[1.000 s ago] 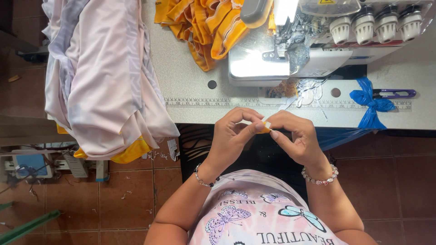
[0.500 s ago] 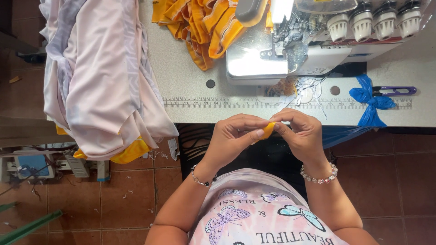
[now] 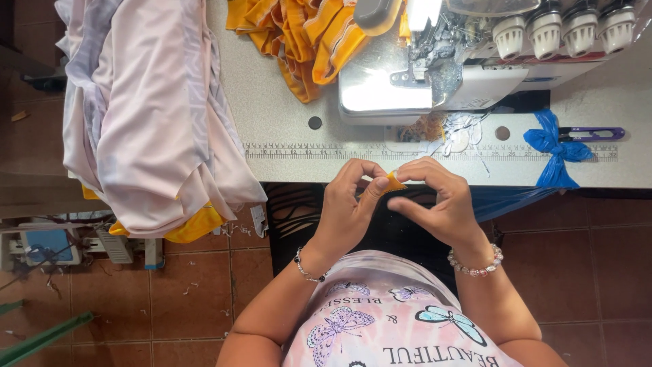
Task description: Handling and inspecting yellow fabric strips at a sewing workstation
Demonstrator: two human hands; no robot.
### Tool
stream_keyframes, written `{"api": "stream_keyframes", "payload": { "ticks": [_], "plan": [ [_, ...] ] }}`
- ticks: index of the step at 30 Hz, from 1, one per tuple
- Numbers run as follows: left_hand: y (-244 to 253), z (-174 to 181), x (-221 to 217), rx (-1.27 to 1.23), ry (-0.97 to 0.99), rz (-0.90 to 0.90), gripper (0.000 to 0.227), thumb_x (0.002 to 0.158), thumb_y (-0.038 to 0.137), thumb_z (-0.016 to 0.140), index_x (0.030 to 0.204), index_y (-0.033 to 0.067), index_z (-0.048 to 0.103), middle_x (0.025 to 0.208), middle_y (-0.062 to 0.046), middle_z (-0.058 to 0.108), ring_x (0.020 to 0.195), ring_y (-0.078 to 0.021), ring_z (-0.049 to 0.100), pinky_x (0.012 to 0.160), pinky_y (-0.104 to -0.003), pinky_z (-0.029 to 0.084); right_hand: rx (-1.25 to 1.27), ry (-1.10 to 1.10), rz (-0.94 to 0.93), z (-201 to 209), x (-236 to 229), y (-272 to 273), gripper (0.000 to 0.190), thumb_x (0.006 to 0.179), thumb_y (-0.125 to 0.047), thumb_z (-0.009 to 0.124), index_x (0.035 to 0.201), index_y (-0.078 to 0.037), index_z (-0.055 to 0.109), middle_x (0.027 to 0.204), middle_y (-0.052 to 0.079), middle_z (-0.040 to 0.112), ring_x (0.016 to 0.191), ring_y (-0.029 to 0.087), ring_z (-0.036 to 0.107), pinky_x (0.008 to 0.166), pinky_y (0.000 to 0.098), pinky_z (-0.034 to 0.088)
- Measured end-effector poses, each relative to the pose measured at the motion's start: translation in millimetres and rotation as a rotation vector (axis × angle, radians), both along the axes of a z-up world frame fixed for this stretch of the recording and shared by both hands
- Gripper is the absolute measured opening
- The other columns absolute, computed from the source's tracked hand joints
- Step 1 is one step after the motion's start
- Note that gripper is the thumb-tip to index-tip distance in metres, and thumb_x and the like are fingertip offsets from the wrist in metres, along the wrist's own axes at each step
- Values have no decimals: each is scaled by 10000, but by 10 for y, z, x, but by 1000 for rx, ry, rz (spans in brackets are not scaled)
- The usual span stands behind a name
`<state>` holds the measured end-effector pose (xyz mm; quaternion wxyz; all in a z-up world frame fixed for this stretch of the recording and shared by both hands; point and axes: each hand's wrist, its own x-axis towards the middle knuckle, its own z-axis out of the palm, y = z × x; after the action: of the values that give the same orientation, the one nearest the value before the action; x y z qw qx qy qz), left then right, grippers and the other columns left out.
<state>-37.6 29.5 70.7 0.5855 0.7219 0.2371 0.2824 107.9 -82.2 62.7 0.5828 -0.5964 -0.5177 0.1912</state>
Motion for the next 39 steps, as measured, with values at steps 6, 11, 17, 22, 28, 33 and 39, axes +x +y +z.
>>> {"api": "stream_keyframes", "payload": {
  "ticks": [6, 11, 17, 22, 28, 33, 39],
  "plan": [
    [11, 57, -46, -98, -25, -99, 287, 919, 293, 760, 1092, 77, 683, 862, -71, 726, 880, -217, 745, 808, -371, 610, 19, -28, -112, 62, 5, -4, 87, 835, 51, 822, 884, 48, 751, 807, 165, 743, 767, 270, 719, 730, 364, 574],
    [29, 67, -37, -153, -8, -101, 180, 894, 208, 785, 1013, 83, 733, 837, -82, 771, 841, -196, 764, 799, -327, 605, -15, -33, -120, 27, 21, -20, 224, 839, -90, 842, 1009, 28, 757, 903, 152, 761, 832, 228, 696, 788, 359, 570],
    [91, 63, 25, -267, -27, -69, 164, 903, 234, 787, 984, 95, 755, 825, -74, 782, 816, -165, 763, 791, -317, 611, -123, 194, 4, -173, -6, -54, 426, 758, -103, 891, 1130, 34, 735, 945, 151, 783, 952, 178, 702, 909, 381, 556],
    [309, 245, 128, -281, -23, -9, 157, 900, 203, 789, 1010, 95, 758, 845, -61, 775, 857, -130, 736, 797, -334, 620, -178, 286, -24, -165, -34, -56, 86, 899, -65, 788, 919, 18, 779, 735, 113, 783, 832, 142, 730, 813, 352, 589],
    [379, 345, 251, -216, -27, 22, 143, 905, 224, 775, 980, 103, 762, 818, -67, 780, 824, -126, 749, 758, -284, 629, -127, 314, -19, -279, 40, -90, 199, 820, -93, 863, 943, 17, 752, 758, 121, 774, 801, 156, 740, 821, 364, 584],
    [459, 426, 294, -210, -59, -17, 169, 919, 199, 750, 1029, 70, 764, 823, -98, 777, 839, -160, 750, 776, -304, 632, -174, 379, -86, -159, 29, -65, 153, 938, -106, 751, 872, 32, 764, 688, 136, 763, 686, 172, 760, 681, 319, 632],
    [578, 530, 394, 26, -76, -42, 136, 926, 167, 736, 1009, 63, 761, 805, -117, 773, 818, -195, 759, 726, -330, 626, -208, 464, -112, -108, 86, -50, 181, 970, -94, 705, 927, 73, 758, 681, 149, 748, 652, 173, 751, 644, 328, 647]
  ]
}}
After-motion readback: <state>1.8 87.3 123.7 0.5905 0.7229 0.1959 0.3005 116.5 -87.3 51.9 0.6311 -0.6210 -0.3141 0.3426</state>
